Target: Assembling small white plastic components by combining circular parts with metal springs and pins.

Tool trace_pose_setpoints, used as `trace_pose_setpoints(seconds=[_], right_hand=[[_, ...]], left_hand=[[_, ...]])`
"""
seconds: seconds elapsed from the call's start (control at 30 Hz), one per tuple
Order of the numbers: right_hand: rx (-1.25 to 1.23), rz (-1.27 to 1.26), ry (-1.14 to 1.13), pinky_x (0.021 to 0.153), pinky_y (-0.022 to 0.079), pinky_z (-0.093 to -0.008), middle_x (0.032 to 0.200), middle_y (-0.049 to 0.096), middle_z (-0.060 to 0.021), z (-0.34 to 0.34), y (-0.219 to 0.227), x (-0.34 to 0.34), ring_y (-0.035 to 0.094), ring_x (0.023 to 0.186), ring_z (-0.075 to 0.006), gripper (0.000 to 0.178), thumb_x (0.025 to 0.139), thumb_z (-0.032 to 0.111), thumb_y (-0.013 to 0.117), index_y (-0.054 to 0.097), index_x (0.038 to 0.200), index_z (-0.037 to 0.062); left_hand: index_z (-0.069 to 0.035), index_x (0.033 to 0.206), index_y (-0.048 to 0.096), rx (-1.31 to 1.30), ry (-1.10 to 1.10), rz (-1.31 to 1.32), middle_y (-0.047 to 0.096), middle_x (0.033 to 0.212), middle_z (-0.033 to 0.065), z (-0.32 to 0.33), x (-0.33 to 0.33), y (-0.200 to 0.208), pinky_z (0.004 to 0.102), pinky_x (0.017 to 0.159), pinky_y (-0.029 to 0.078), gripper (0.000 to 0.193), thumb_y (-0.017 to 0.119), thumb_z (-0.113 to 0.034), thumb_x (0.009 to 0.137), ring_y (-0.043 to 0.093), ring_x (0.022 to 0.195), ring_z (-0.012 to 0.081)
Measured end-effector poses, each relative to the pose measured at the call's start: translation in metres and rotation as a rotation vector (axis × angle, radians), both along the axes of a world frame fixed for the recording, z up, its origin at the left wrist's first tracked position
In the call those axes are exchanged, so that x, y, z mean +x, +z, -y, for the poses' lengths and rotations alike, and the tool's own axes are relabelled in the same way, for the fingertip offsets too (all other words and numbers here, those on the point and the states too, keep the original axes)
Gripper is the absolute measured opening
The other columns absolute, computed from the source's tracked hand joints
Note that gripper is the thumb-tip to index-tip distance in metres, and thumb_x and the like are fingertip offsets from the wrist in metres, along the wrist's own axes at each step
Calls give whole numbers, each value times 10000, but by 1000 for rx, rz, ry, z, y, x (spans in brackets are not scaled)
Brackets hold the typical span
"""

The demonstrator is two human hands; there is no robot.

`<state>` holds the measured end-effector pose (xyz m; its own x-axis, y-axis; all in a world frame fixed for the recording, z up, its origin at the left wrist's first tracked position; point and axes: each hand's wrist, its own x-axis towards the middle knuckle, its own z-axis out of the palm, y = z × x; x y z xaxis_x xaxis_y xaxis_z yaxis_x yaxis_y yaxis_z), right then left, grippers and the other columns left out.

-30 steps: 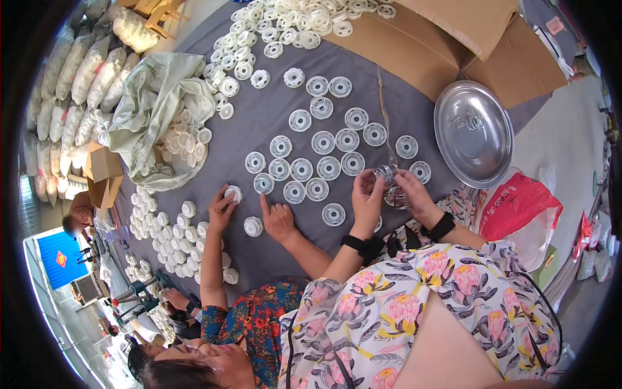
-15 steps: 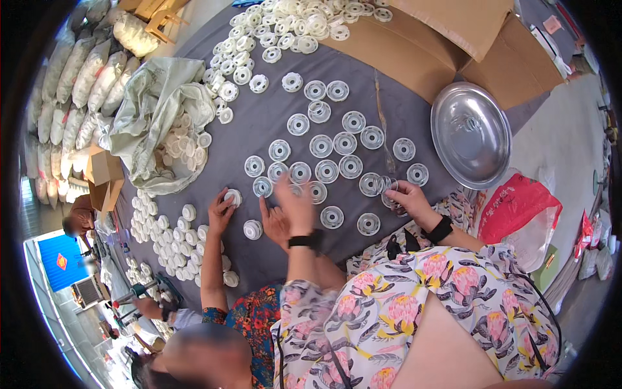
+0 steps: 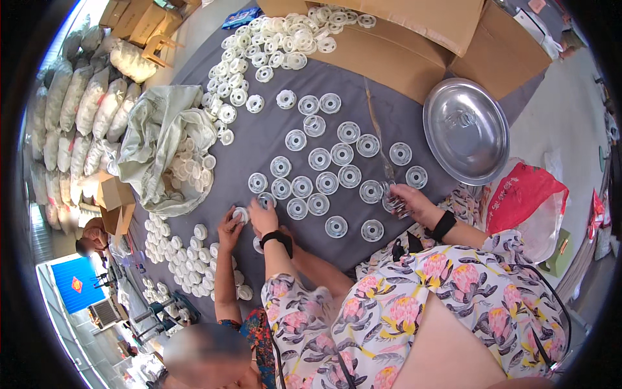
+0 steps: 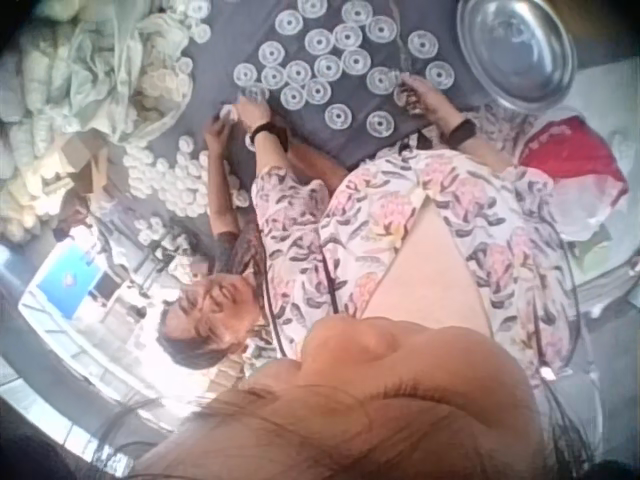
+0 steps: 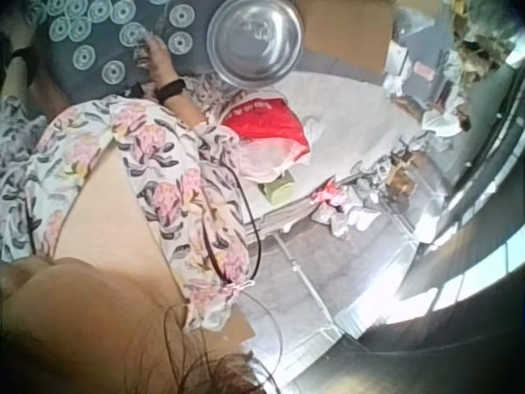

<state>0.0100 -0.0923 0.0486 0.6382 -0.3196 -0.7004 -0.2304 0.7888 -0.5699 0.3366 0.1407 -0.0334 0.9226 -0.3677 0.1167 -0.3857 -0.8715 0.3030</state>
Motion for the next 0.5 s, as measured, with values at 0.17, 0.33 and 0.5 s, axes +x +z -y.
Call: trace_pose_setpoints(seconds=[0.17,0.33,0.5], right_hand=[[112,0,-103,583,461,-296,793,579,-19,2,-16,-10,560,676,-127,187,844,291,555,547,919,120],[342,91,-171,560,449,-298,812,573,-4,16,-23,-14,551,641,-135,133,843,264,559,540,918,156],[80,102,-169,604,452,-292,908,575,-34,3,-12,27,554,735,-115,220,845,259,559,528,1003,109]], left_hand=[[-40,1119,518,-212,62,-89,511,1112,199,6,-5,15,379,830,436,439,666,-90,708,524,994,313],[32,1090,471,-804,95,-222,526,1031,109,32,-59,33,297,822,409,347,594,-82,787,513,929,197],[15,1138,485,-974,-178,-774,551,1030,66,90,-164,65,247,789,428,348,574,-37,805,529,909,121]])
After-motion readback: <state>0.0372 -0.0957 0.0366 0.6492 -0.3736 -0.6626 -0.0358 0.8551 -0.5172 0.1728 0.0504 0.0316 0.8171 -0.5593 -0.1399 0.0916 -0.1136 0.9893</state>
